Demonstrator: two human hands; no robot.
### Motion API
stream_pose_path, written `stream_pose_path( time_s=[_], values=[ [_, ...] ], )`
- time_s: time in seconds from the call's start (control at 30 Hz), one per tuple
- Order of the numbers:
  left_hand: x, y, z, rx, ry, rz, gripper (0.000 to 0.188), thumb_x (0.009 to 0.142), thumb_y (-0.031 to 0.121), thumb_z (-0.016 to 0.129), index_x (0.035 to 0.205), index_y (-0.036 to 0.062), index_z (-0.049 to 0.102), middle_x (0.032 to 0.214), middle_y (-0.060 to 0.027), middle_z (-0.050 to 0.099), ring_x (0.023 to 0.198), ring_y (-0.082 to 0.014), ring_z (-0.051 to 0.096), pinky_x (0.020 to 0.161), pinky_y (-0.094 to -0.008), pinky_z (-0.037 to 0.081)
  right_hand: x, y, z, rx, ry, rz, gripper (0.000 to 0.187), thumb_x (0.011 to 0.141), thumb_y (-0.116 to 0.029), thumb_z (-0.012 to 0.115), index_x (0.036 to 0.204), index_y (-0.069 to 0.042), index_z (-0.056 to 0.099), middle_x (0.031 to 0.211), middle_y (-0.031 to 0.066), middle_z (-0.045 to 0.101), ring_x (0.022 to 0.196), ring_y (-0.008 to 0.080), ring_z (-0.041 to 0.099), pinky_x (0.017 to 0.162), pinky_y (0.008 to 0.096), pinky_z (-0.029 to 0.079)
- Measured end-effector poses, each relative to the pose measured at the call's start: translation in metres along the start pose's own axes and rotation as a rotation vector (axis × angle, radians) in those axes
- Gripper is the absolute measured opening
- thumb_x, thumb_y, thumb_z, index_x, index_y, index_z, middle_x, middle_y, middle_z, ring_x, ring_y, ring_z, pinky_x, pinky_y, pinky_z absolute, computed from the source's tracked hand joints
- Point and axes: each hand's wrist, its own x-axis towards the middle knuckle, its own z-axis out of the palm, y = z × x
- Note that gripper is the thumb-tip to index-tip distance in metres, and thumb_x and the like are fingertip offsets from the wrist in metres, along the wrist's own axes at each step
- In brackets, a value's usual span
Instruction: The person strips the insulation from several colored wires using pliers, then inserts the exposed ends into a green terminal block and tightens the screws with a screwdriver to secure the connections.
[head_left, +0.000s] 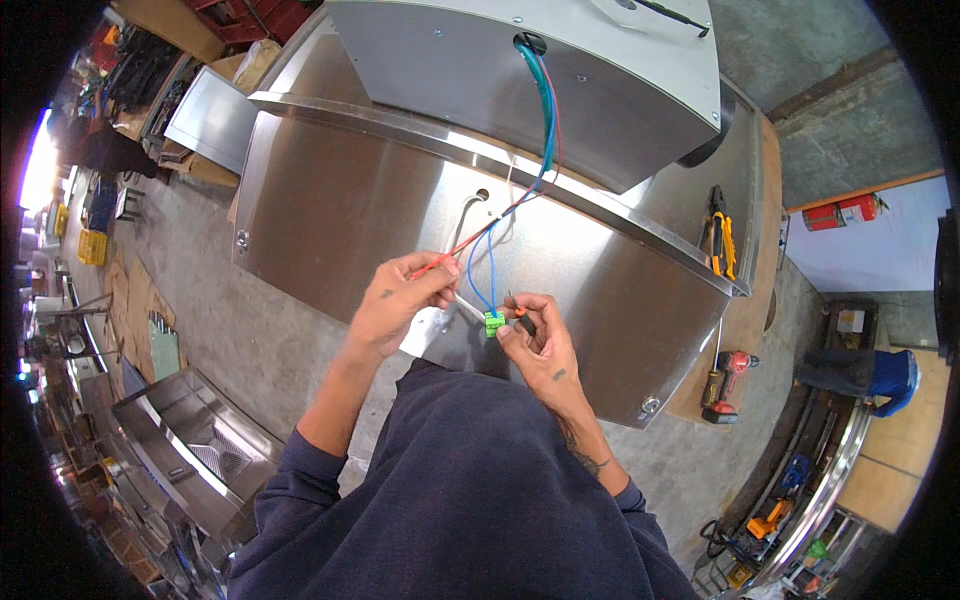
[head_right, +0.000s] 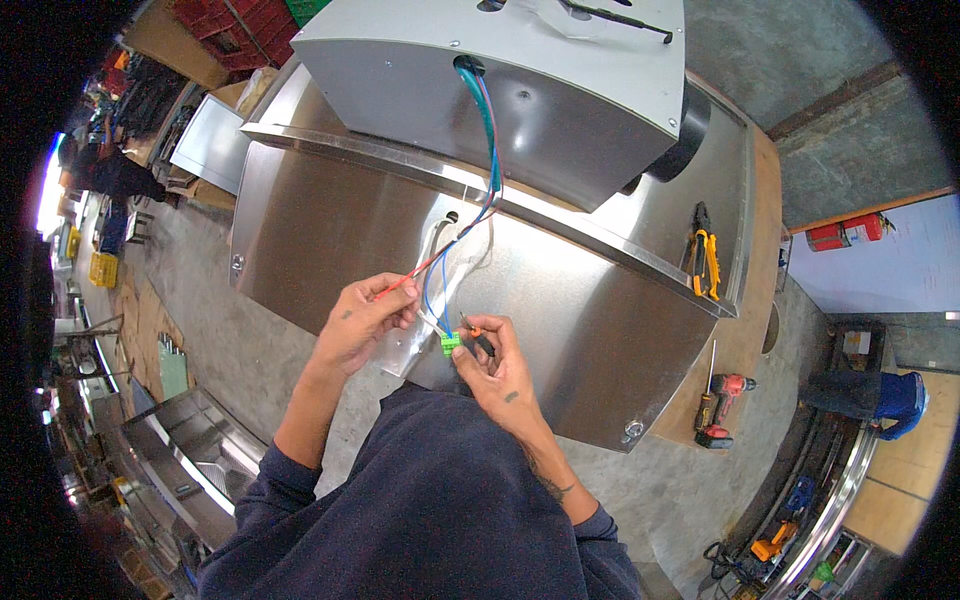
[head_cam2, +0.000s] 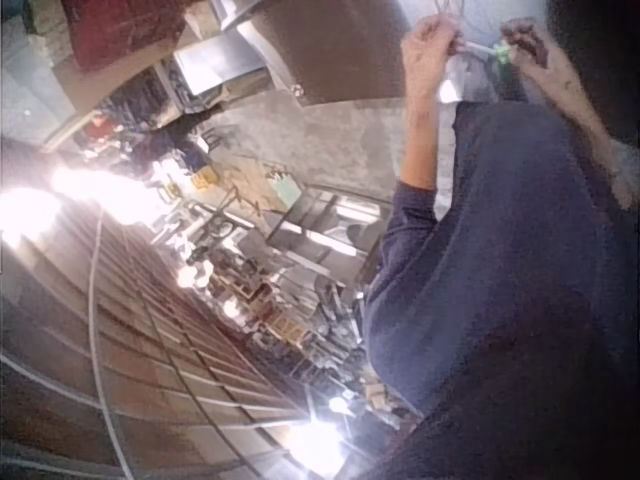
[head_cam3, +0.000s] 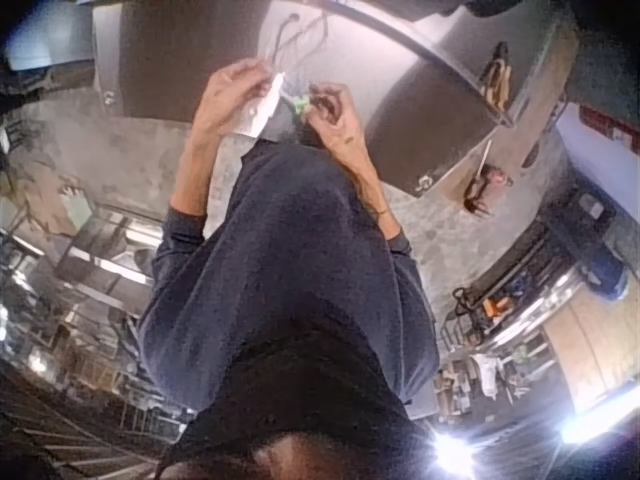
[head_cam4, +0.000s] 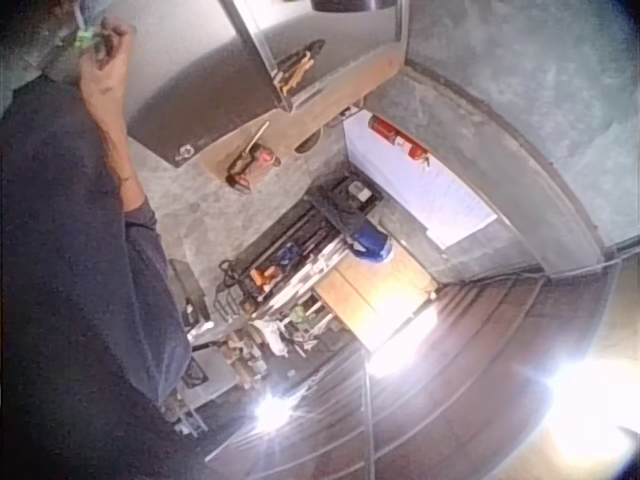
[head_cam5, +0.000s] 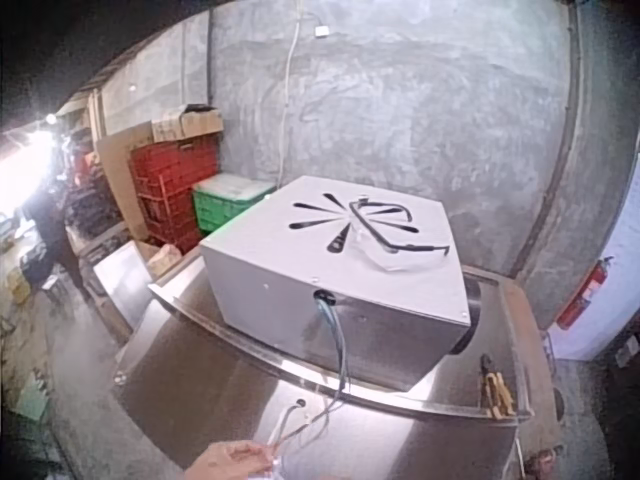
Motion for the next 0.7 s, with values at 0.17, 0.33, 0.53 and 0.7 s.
stream_pose_path(
  time_s=[0.17,0.33,0.53,0.7],
  values=[
    [-0.009,0.025,-0.007,-0.085,-0.063,-0.114,0.031,0.102,0.025,0.084,0.122,0.0004,0.079,0.105,-0.0051,0.078,0.094,-0.0109,0.07,0.086,-0.0281,0.056,0.005,0.001,0.011,-0.126,0.098,-0.011,0.033,0.105,-0.008,0.079,0.133,-0.004,0.061,0.117,0.0021,0.069,0.089,0.0013,0.051,0.078,0.0197,0.046],
    [-0.019,0.02,0.02,-0.013,-0.057,-0.064,0.03,0.103,0.023,0.083,0.125,0.0023,0.08,0.114,-0.0078,0.079,0.102,-0.0139,0.071,0.09,-0.031,0.056,0.008,0.003,0.022,-0.247,0.096,-0.029,0.025,0.105,-0.012,0.08,0.123,-0.005,0.065,0.108,-0.0017,0.066,0.081,0.0004,0.045,0.07,0.0191,0.042],
    [-0.022,0.015,0.032,-0.11,-0.075,-0.027,0.028,0.104,0.02,0.083,0.122,-0.0013,0.08,0.114,-0.0101,0.079,0.107,-0.0156,0.072,0.094,-0.0333,0.057,0.009,-0.01,0.026,-0.229,0.132,-0.041,0.021,0.107,-0.017,0.079,0.121,-0.006,0.067,0.103,-0.0047,0.064,0.078,0.0013,0.039,0.067,0.0202,0.037],
    [-0.022,0.012,0.029,0.031,-0.135,0.041,0.029,0.105,0.018,0.081,0.124,-0.0043,0.079,0.121,-0.0139,0.079,0.113,-0.0186,0.073,0.102,-0.0346,0.056,0.01,-0.012,0.028,-0.232,0.158,-0.078,0.019,0.108,-0.016,0.078,0.12,-0.006,0.068,0.097,-0.007,0.062,0.078,0.0019,0.037,0.068,0.0211,0.035]
  ],
)
